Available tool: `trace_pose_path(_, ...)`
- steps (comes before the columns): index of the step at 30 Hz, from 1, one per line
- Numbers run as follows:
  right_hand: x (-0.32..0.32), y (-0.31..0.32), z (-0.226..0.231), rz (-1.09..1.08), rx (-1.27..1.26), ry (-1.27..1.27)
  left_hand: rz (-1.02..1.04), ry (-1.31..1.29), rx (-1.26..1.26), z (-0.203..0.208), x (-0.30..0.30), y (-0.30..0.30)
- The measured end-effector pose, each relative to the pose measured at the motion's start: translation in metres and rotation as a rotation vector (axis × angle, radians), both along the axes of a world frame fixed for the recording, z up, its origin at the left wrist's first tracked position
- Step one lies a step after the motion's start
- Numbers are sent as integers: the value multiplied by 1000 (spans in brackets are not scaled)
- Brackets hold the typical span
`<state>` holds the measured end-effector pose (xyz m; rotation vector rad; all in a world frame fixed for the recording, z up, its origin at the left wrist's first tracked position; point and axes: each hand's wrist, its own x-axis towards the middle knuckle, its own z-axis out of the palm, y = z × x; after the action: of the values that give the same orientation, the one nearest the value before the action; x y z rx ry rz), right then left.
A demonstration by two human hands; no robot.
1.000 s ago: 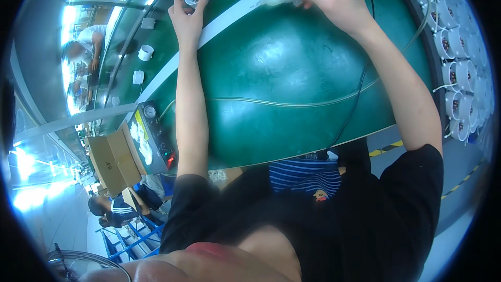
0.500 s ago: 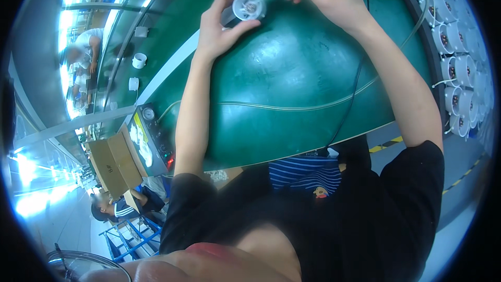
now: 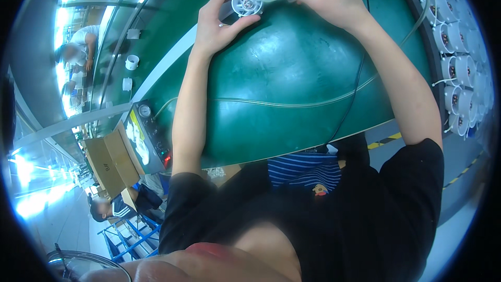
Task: Applying a liquid adhesive to circular plastic components on an assembly line using a handheld syringe applicator.
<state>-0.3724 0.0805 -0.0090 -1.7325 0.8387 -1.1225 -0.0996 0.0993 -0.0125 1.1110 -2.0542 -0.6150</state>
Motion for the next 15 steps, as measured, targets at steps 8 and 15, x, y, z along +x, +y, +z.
trace_pose_path(8, -1, 0, -1, -16, -24, 1, 11, -18, -8, 0, -1, 0)
trace_pose_path(15, 4, 0, 0, -19, -86, 3, 53, -260, -270, -9, 7, -8)
